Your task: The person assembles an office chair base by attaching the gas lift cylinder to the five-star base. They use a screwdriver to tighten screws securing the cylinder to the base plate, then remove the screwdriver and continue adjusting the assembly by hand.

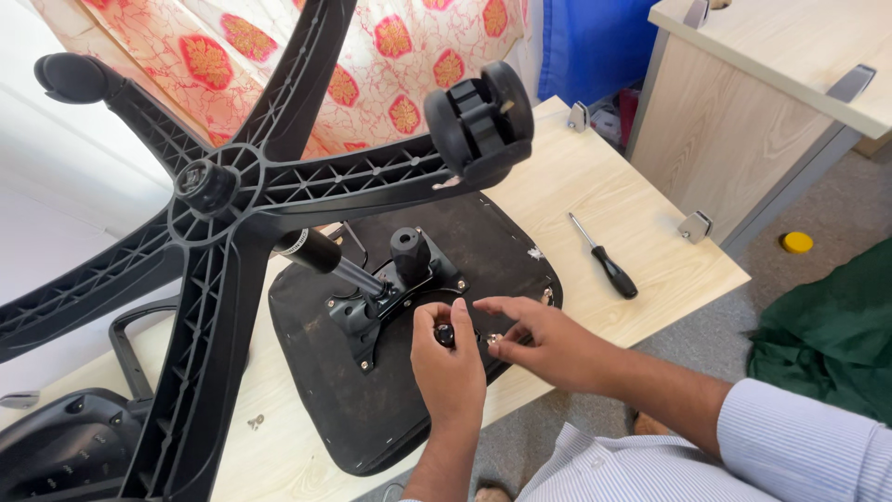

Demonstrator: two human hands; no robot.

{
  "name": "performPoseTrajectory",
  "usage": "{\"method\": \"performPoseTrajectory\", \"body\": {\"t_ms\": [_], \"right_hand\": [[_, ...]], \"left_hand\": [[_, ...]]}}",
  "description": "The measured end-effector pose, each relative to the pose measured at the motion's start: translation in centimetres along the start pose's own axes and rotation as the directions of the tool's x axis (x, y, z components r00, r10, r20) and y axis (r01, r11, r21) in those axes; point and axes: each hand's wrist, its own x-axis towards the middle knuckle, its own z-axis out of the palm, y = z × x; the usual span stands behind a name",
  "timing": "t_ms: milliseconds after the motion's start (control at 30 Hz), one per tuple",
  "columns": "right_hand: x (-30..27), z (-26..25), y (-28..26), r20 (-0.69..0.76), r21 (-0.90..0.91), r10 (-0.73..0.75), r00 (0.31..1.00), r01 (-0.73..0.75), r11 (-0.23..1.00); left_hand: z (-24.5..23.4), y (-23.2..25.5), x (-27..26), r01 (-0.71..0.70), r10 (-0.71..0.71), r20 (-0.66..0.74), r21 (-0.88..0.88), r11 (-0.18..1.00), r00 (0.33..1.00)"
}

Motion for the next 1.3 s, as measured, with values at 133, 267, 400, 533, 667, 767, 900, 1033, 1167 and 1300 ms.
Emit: {"method": "performPoseTrajectory", "body": {"t_ms": [133,267,400,533,667,767,900,1033,1167,1300], "right_hand": [[-0.4,0.9,-1.3,-0.017,-0.031,-0.116,0.993,0.115,0.993],[-0.5,0.9,-2.4,-0.075,-0.219,-0.098,0.992,0.079,0.972],[-0.4,0.9,-2.9,-0.136,-0.394,-0.116,0.984,0.054,0.918],[0.1,0.6,-2.6,-0.196,-0.499,-0.241,0.951,0.115,0.859],[0.9,0.3,-1.8,-0.135,-0.612,-0.358,0.924,0.206,0.764],[1.4,0.0,-1.2,-0.102,-0.647,-0.450,0.887,0.284,0.708],[2.4,-0.4,-0.9,-0.063,-0.666,-0.480,0.875,0.321,0.673],[2.7,-0.4,-0.9,-0.026,-0.614,-0.525,0.851,0.401,0.680],[2.1,-0.3,-1.2,0.007,-0.550,-0.550,0.835,0.463,0.695],[2.0,-0.1,-1.5,0.000,-0.487,-0.355,0.935,0.310,0.816]], "left_hand": [[0.2,-0.4,0.2,-0.145,0.145,0.018,0.004,0.989,0.989],[0.6,-0.7,0.1,-0.044,0.050,0.068,-0.080,0.996,0.996],[0.6,-0.5,-0.3,0.022,-0.011,0.097,-0.107,0.994,0.995],[0.3,0.2,-0.4,0.047,-0.040,0.166,-0.033,0.998,0.985],[0.0,0.6,-0.3,0.146,-0.136,0.193,-0.039,0.989,0.972],[-0.1,0.5,-0.3,0.018,0.001,0.136,-0.138,0.990,0.991],[-0.5,0.4,-0.3,-0.209,0.237,0.119,-0.208,0.956,0.964],[-1.1,0.9,-0.3,-0.154,0.171,0.122,-0.139,0.978,0.978],[-2.1,1.8,-0.3,-0.056,0.069,0.075,-0.162,0.985,0.995],[-2.5,2.6,-0.8,0.060,-0.044,0.088,-0.193,0.979,0.995]]}}
